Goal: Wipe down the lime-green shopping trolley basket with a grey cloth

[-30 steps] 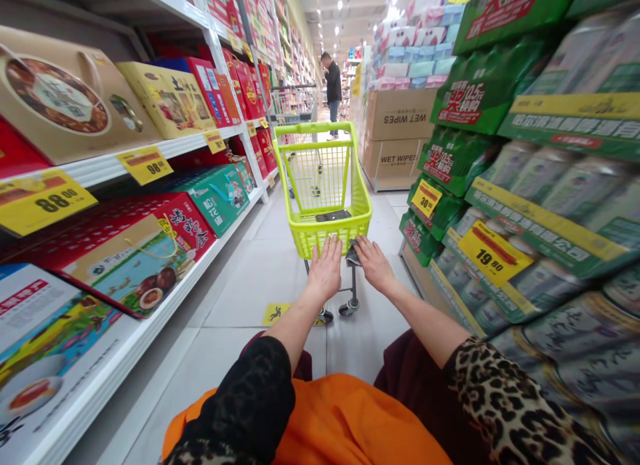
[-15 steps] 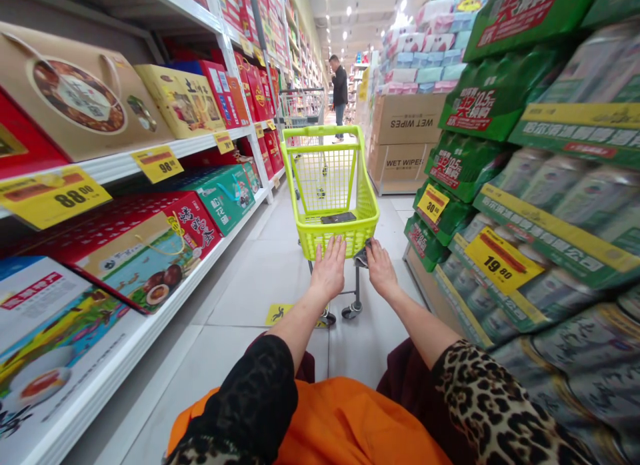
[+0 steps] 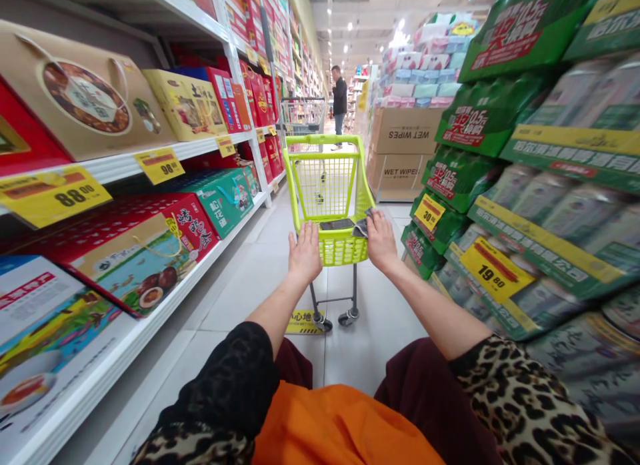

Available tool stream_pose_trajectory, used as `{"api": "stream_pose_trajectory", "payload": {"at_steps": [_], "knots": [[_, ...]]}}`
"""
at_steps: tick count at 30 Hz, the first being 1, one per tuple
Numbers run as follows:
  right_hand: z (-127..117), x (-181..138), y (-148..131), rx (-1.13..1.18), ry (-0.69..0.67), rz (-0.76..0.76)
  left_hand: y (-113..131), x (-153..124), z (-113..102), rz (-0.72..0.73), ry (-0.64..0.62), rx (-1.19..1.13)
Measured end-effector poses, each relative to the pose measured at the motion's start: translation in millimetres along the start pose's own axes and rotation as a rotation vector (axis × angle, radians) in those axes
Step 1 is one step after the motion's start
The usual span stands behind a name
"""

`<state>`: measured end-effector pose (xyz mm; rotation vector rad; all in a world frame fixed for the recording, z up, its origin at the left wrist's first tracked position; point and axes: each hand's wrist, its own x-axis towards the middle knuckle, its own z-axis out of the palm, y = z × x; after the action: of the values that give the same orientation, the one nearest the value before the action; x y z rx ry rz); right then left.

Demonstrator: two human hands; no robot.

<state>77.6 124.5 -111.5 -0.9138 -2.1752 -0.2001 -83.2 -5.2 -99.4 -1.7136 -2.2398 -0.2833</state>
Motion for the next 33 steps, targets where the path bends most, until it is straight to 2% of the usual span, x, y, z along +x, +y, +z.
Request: {"api": "stream_pose_trajectory", "payload": {"at_steps": [4, 8, 11, 14, 17, 20, 23, 29, 33], "knots": [[8, 5, -27, 0.000, -0.085, -0.064, -10, 2, -4, 0.006, -0.043, 0.030], [9, 12, -54, 0.035, -0.148, -0.205, -3, -1, -8, -0.010, -0.027, 0.016], [2, 14, -63, 0.022, -0.183, -0.301, 3, -5, -12, -0.014, -0.017, 0.010], [-8, 11, -53, -0.032, -0.205, -0.283, 6, -10, -14, 0.006, -0.012, 0.010], [-18, 8, -27, -0.098, -0.207, -0.212, 12, -13, -14, 0.036, -0.016, 0.010], [-24, 9, 3, -0.148, -0.193, -0.120, 24, -14, -14, 0.067, -0.019, 0.006], [-27, 12, 19, -0.171, -0.177, -0.076, 41, -13, -14, 0.100, -0.026, -0.004], [-33, 10, 5, -0.156, -0.231, -0.147, 72, -16, -13, 0.189, -0.007, -0.023], [-39, 1, 5, -0.135, -0.258, -0.205, 72, -12, -18, 0.322, -0.012, -0.012]]}}
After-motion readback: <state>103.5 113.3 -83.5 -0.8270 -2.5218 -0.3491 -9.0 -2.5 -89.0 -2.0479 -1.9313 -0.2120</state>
